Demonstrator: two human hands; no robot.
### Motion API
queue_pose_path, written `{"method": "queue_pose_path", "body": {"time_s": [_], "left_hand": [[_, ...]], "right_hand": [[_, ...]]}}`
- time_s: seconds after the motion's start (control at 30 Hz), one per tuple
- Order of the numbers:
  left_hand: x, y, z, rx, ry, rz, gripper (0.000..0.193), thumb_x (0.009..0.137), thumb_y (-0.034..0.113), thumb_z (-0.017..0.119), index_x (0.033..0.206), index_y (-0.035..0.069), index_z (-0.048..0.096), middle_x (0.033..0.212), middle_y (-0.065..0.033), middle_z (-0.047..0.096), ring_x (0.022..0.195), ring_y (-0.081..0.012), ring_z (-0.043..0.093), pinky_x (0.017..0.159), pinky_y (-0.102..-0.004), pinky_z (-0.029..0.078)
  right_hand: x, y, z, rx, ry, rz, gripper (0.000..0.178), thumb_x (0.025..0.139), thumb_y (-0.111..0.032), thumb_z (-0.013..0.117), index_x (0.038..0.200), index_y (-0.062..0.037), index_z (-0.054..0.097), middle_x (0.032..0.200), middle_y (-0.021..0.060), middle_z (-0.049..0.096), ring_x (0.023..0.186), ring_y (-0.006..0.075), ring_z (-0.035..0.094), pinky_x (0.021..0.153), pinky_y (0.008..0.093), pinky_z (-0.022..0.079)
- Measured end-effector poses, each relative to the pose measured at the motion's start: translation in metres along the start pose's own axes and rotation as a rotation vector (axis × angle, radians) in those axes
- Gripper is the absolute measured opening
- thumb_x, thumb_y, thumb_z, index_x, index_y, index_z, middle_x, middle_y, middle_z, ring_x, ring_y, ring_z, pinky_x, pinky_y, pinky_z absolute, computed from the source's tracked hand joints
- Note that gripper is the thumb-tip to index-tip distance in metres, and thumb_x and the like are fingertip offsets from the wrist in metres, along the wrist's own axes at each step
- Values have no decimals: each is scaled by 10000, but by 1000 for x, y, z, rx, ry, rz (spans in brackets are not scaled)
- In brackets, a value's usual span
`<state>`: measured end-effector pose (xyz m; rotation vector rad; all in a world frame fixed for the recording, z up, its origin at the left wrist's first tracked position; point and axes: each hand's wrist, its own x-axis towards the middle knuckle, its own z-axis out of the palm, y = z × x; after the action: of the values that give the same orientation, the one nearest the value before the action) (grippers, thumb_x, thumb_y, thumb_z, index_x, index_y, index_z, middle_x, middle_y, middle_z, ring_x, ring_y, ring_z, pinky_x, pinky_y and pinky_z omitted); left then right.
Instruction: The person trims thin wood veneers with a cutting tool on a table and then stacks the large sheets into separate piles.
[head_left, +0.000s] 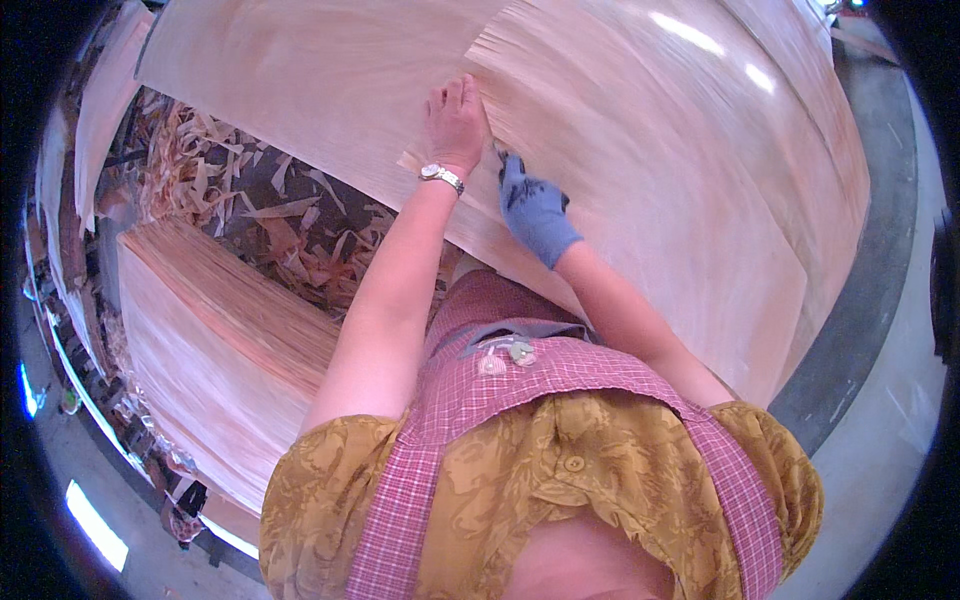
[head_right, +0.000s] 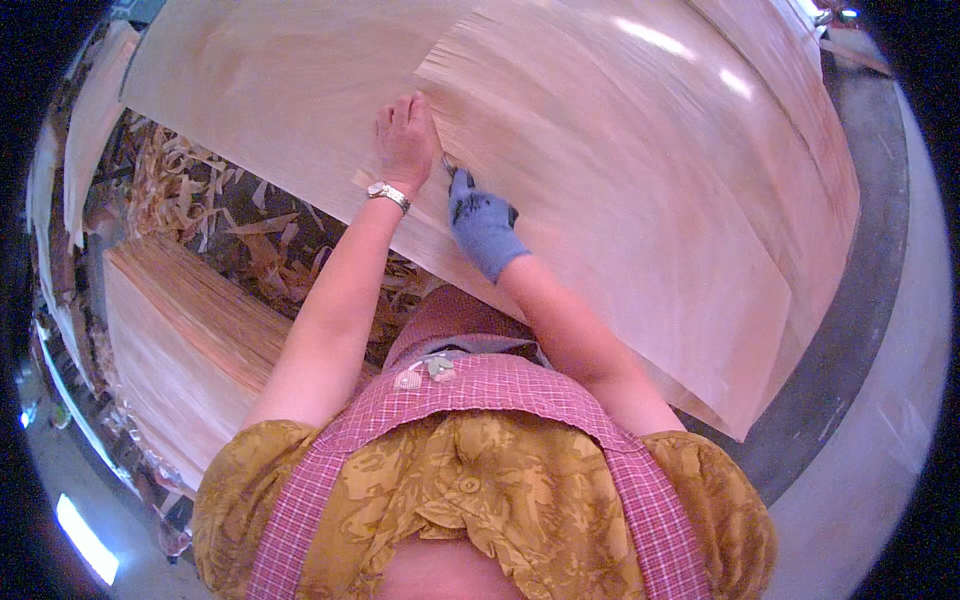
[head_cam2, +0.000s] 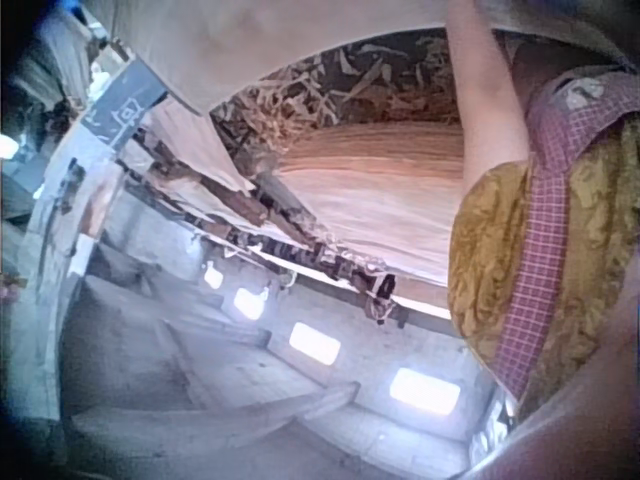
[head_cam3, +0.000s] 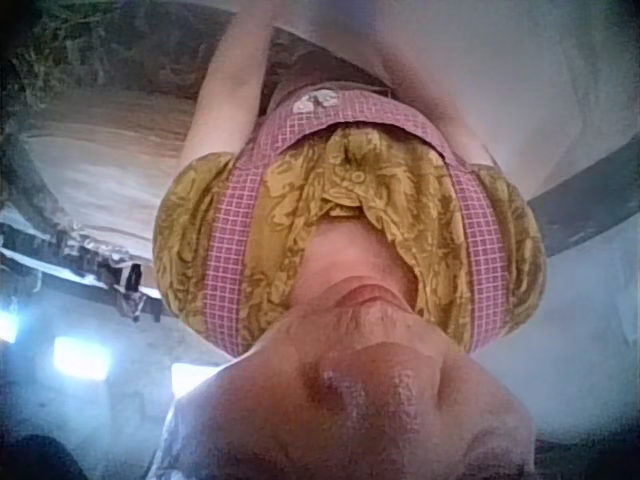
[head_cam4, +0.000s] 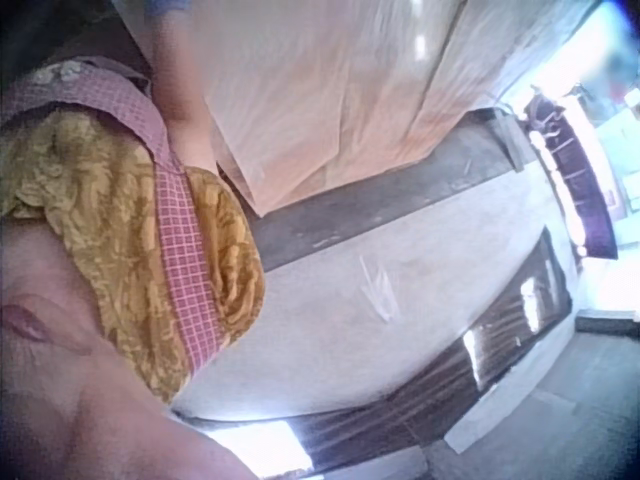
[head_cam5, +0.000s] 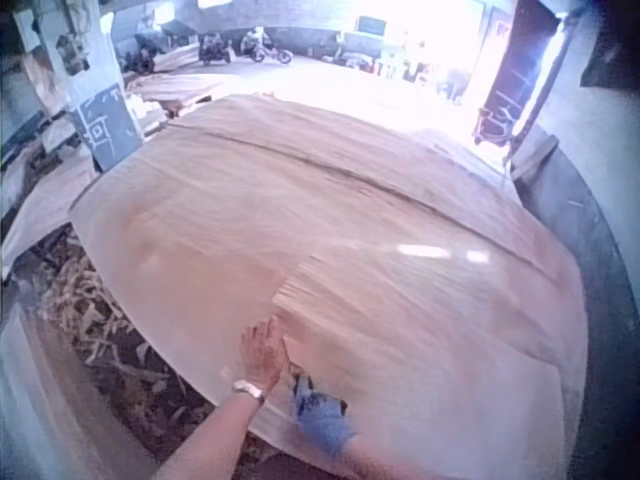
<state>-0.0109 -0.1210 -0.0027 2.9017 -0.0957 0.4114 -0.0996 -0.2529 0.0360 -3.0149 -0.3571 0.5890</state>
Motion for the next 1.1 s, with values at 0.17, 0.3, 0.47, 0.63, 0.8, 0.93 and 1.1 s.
{"method": "queue_pose_path", "body": {"time_s": [0.17,0.3,0.47,0.63,0.8,0.93,1.1], "left_hand": [[-1,24,-8,27,3,-86,690,854,564,577,1349,91,499,1245,-112,551,1101,-314,526,937,-501,419],[-6,20,1,120,-14,-111,780,840,656,539,1378,94,477,1302,-129,517,1170,-331,497,967,-527,392],[-8,21,0,93,9,-63,831,843,651,538,1413,56,423,1360,-135,475,1210,-343,454,1018,-531,335],[-8,21,1,129,23,-64,770,870,648,507,1399,92,447,1360,-114,466,1243,-329,427,1016,-519,352],[-7,24,-4,40,6,-126,803,851,646,530,1422,93,415,1386,-100,442,1252,-330,421,1029,-516,341],[-7,28,-14,-58,-98,-230,889,792,613,630,1459,98,349,1407,-101,418,1271,-323,412,1045,-511,325],[16,37,-34,-99,60,-189,1027,753,506,728,1515,60,203,1474,-140,363,1367,-340,335,1108,-545,262]], "right_hand": [[-70,39,17,-57,-141,-76,344,929,-170,487,1254,-66,432,775,197,704,653,337,713,452,549,495],[-129,118,8,68,-200,-139,296,956,-215,457,1236,-120,478,771,156,703,612,335,694,492,540,495],[-179,241,-17,24,-231,-344,251,923,-202,470,1150,-145,560,770,130,673,694,331,668,604,489,481],[-217,363,-16,-55,-208,-360,229,931,-223,488,1126,-206,608,827,107,661,784,316,648,702,479,466],[-231,447,-31,-362,-271,-357,185,927,-213,537,1080,-184,637,932,111,645,825,301,640,766,455,483],[-57,292,-72,119,87,-428,208,980,-226,491,1130,-113,581,1042,142,647,916,331,646,716,442,517],[126,126,-104,-43,138,-626,167,985,-263,476,1043,-129,558,901,143,665,781,357,666,604,474,507]]}}
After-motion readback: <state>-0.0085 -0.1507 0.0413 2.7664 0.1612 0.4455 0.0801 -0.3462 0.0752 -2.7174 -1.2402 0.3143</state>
